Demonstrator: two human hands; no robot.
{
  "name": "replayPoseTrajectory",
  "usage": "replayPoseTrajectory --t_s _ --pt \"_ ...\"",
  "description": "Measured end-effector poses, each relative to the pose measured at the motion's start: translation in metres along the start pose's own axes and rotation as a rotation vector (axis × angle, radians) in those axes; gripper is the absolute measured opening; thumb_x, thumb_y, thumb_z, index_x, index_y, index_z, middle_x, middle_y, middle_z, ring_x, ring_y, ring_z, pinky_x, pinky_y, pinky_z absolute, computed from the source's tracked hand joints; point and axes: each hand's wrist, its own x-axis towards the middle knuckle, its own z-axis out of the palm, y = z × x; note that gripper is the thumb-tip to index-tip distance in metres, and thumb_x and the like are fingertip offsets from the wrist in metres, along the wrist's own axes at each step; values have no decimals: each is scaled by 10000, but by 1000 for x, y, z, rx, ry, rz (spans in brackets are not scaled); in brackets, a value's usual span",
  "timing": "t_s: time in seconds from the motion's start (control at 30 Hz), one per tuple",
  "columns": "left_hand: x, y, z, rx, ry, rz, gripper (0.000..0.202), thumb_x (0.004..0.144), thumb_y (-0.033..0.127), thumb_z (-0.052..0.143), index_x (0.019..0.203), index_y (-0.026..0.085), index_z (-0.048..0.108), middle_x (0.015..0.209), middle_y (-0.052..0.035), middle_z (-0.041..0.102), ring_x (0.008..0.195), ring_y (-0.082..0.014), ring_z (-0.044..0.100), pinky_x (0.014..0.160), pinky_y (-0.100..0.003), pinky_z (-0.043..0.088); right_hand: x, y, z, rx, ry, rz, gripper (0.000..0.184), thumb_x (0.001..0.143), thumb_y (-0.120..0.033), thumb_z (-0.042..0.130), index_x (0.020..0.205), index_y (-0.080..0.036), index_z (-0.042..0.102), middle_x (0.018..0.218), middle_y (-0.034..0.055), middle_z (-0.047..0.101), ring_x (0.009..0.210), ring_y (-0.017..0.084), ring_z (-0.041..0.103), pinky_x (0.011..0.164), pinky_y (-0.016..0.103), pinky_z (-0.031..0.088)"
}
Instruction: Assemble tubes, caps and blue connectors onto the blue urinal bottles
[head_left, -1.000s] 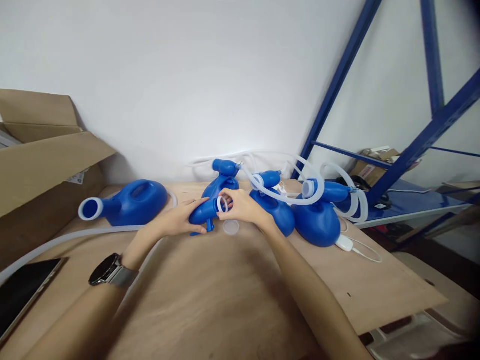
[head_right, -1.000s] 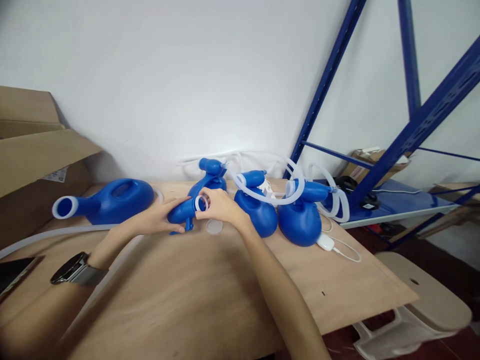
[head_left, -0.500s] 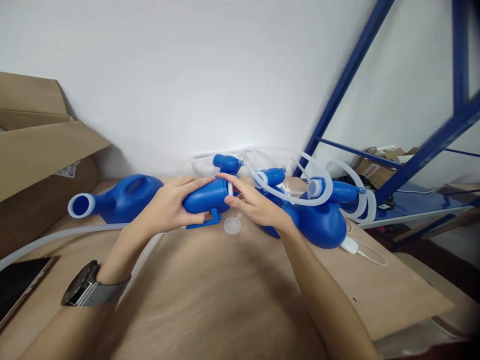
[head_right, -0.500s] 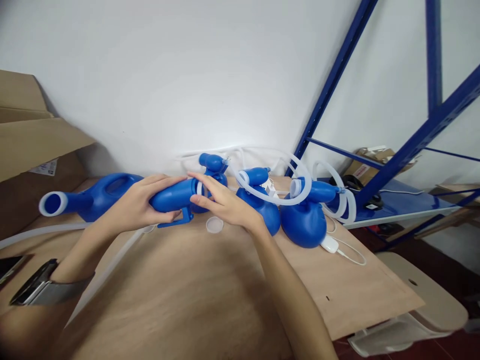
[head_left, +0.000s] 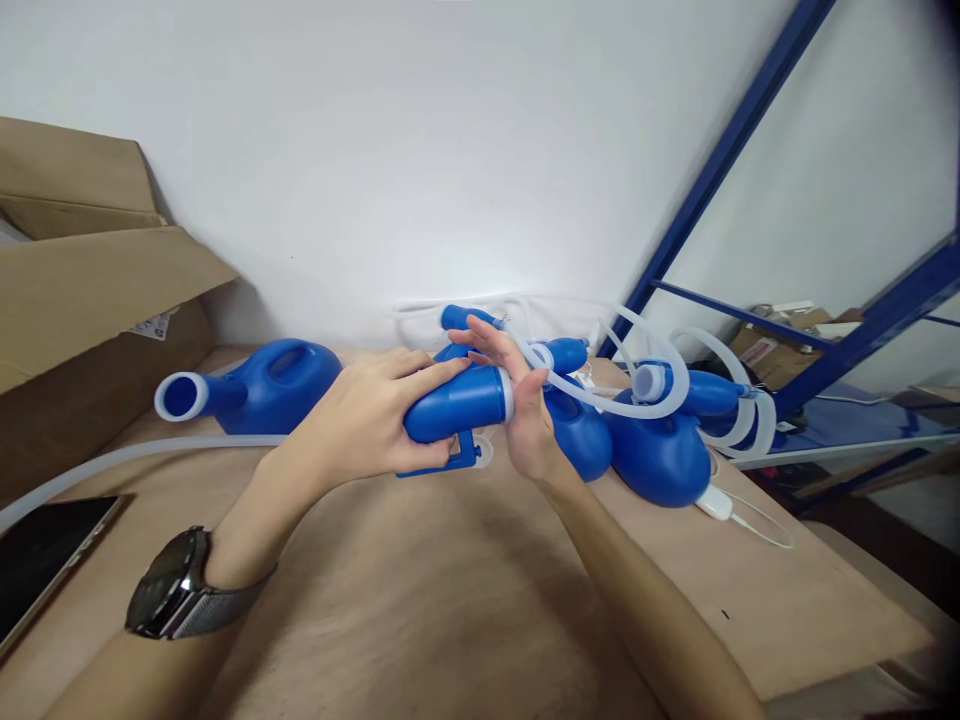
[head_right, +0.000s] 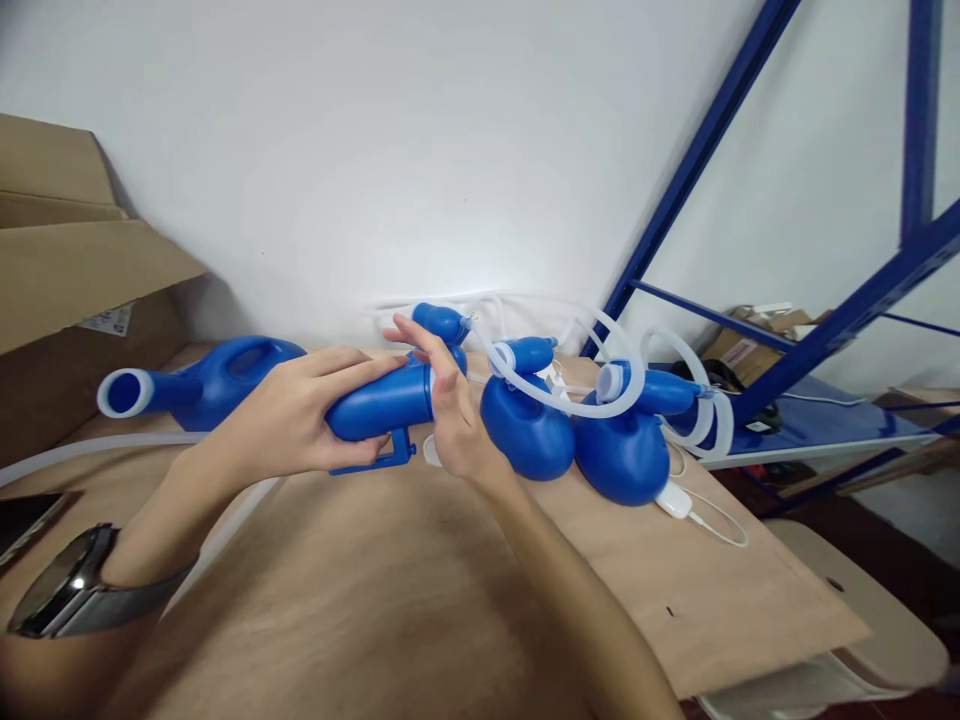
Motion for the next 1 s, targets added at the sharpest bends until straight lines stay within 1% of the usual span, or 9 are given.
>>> replayPoseTrajectory --t_s 0.13,0.27,0.4,0.5,0.63,0.73,0.8,0.87,1.0 --pt "-1 6 4 5 44 -7 664 832 494 719 1426 223 601 1190 -124 732 1040 -324 717 897 -480 589 -2 -3 -2 -77 -11 24 852 979 -744 -84 1583 -376 390 1601 -5 487 1531 282 401 1276 502 346" --pt "-1 14 9 -47 77 0 651 824 445 711 1418 209 590 1222 -136 714 1070 -328 707 909 -484 588 -3 -13 -10 -106 -83 45 767 971 -814 63 1615 -477 307 1602 -39 473 1533 331 393 1229 551 407" --pt "0 21 9 -35 60 -6 655 797 433 695 1393 178 598 1114 -136 719 932 -311 715 802 -462 595 -3 -22 -14 -33 -90 37 689 1015 -760 196 1600 -451 385 1491 -8 590 1483 348 459 1247 595 366" --pt "1 26 4 -32 66 -13 620 792 425 690 1365 206 602 1071 -111 716 918 -302 710 789 -452 593 -4 -27 -12 18 -55 40 605 1037 -694 267 1581 -475 414 1433 -2 627 1447 353 498 1244 631 361" --pt "1 33 -1 -36 84 3 604 798 397 684 1372 238 582 1106 -91 719 964 -297 715 813 -439 598 -6 -32 -7 45 -28 54 563 1042 -654 296 1560 -483 435 1467 -22 595 1456 328 494 1251 583 378" --pt "0 33 3 47 91 23 593 804 399 680 1356 205 585 1168 -116 722 1010 -321 721 815 -442 605 -4 -27 -5 60 -3 49 513 1045 -588 387 1524 -433 485 1412 1 627 1399 311 549 1226 544 419" --pt "0 32 9 116 49 -8 608 818 418 674 1365 169 580 1213 -153 716 1009 -342 727 783 -445 610 0 -19 -6 34 4 59 492 1046 -519 451 1516 -381 494 1299 27 677 1303 288 616 1201 517 445" --pt "0 28 14 158 -51 -59 649 858 443 658 1431 162 539 1275 -176 699 1064 -360 718 762 -434 608 5 -13 -10 -58 -38 117 513 1036 -469 513 1528 -323 482 1196 43 709 1222 275 650 1183 512 451" --pt "2 18 5 125 -260 -134 836 924 620 617 1611 227 349 1485 -163 589 1298 -354 612 927 -429 582 11 -11 -30 -283 -240 245 587 1005 -491 593 1542 -280 483 1225 72 708 1229 297 635 1150 546 455"
